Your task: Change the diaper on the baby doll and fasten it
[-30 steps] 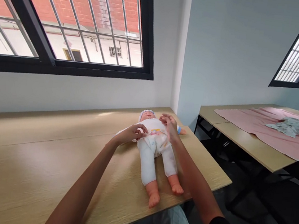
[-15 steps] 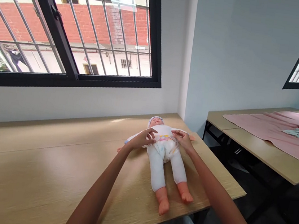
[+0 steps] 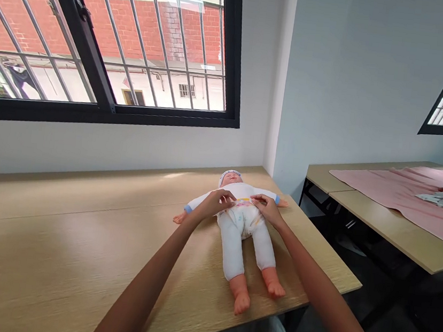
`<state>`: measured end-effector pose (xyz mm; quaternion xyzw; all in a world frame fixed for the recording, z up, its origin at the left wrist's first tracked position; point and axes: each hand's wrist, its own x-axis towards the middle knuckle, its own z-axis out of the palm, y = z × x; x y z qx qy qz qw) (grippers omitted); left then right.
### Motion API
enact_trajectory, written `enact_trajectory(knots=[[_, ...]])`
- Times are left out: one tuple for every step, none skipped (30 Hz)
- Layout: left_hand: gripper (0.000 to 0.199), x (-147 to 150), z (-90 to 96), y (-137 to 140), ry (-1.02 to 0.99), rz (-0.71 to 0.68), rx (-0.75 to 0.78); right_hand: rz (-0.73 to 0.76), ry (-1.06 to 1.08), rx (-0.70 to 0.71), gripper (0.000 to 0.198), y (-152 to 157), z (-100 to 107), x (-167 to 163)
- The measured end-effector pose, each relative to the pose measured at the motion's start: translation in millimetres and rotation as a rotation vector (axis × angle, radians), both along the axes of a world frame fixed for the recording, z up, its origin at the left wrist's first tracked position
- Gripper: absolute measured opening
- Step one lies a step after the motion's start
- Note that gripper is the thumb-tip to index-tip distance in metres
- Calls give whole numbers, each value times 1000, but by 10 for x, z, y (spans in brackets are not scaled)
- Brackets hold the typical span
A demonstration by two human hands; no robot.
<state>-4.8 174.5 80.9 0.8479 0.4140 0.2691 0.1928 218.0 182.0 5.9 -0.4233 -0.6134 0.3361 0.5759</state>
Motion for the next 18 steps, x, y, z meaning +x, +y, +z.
enact_trajectory(knots=[[28, 23, -12, -2, 3, 30, 11, -12, -8, 8, 26, 9, -12, -3], [29, 43, -21, -4, 5, 64, 19, -26, -17, 15, 25, 16, -22, -6], [30, 61, -29, -7, 8, 95, 24, -37, -26, 17, 24, 20, -30, -9], [30, 74, -34, -11, 15, 118, 27, -44, -34, 16, 24, 23, -35, -12], [30, 83, -35, -16, 22, 135, 26, -46, -41, 14, 24, 23, -39, -15], [30, 89, -35, -23, 31, 151, 24, -47, -46, 16, 24, 22, -41, -18], [29, 93, -31, -33, 43, 170, 18, -53, -52, 23, 24, 21, -44, -21], [28, 98, -25, -45, 59, 192, 10, -63, -60, 31, 24, 19, -46, -23], [26, 104, -18, -61, 77, 215, 4, -76, -72, 41, 24, 17, -48, -24], [23, 113, -8, -79, 95, 238, 6, -88, -88, 50, 24, 16, -51, -24], [19, 124, 2, -99, 114, 254, 15, -95, -108, 55, 23, 16, -52, -22], [16, 137, 13, -119, 134, 263, 25, -97, -129, 58, 23, 16, -54, -17], [14, 150, 23, -138, 149, 265, 33, -96, -149, 60, 23, 18, -54, -12], [13, 162, 31, -152, 160, 261, 38, -90, -165, 63, 23, 20, -54, -5], [13, 171, 37, -162, 166, 255, 38, -81, -178, 65, 23, 23, -55, 2], [14, 176, 40, -164, 167, 247, 36, -70, -188, 66, 24, 28, -55, 9], [14, 177, 38, -160, 162, 239, 33, -58, -193, 64, 24, 34, -56, 15], [15, 173, 32, -148, 148, 230, 26, -44, -197, 59, 25, 41, -58, 20]])
